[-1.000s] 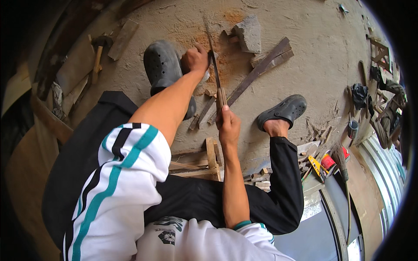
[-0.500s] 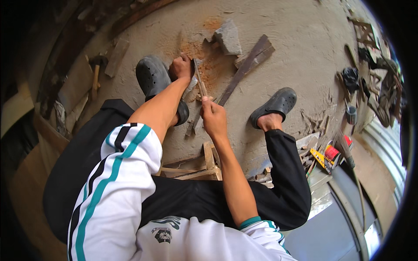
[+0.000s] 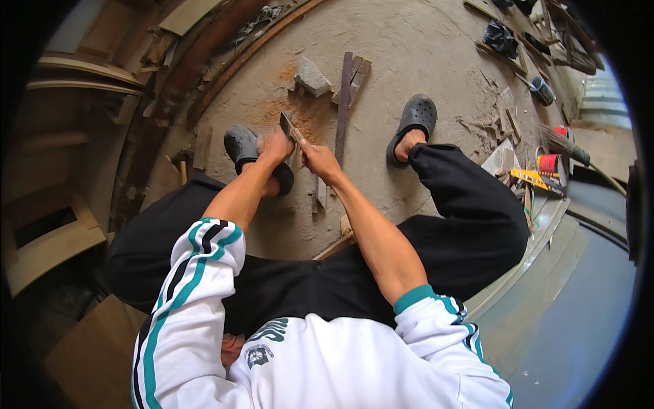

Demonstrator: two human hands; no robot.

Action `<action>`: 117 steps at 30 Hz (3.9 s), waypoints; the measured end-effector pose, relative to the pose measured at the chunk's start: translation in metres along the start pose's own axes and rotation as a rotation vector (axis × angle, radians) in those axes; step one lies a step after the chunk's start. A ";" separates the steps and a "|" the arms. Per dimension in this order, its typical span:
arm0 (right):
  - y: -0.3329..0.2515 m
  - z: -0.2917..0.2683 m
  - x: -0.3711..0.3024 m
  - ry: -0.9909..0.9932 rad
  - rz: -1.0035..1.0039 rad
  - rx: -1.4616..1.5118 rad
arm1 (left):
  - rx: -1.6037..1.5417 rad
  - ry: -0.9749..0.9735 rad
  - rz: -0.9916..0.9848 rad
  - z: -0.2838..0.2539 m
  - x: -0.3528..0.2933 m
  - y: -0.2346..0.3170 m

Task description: The person sits on the floor and uses a hand saw to cut a small piece of wood held between their feet. They repeatedly saw back and forth, generating sawdust, and adjust the wood's position as needed.

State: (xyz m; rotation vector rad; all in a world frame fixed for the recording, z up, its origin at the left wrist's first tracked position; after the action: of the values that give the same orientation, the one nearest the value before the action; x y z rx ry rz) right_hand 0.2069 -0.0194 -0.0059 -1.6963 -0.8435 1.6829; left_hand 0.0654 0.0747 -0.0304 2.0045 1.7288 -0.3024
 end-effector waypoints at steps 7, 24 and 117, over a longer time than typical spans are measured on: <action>-0.001 0.012 -0.017 -0.048 0.019 0.071 | 0.466 -0.046 0.157 -0.022 -0.048 -0.010; -0.015 0.030 -0.027 0.106 0.077 -0.018 | -0.305 0.341 -0.131 -0.014 0.048 -0.046; -0.041 0.018 -0.016 0.087 0.269 -0.180 | -0.691 0.460 -0.846 0.023 0.066 -0.056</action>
State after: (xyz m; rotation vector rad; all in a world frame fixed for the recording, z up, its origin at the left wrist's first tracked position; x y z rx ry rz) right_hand 0.1881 -0.0066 0.0355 -2.0680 -0.7728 1.7325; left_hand 0.0256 0.1262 -0.0917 0.8207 2.4500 0.4839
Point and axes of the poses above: each hand's wrist, its own x-axis towards the middle knuckle, its own z-axis out of the palm, y = z × x, the point moved 4 cm from there along x, towards the middle knuckle, and after that the axes turned 7 degrees about z, right-handed, at the moved point
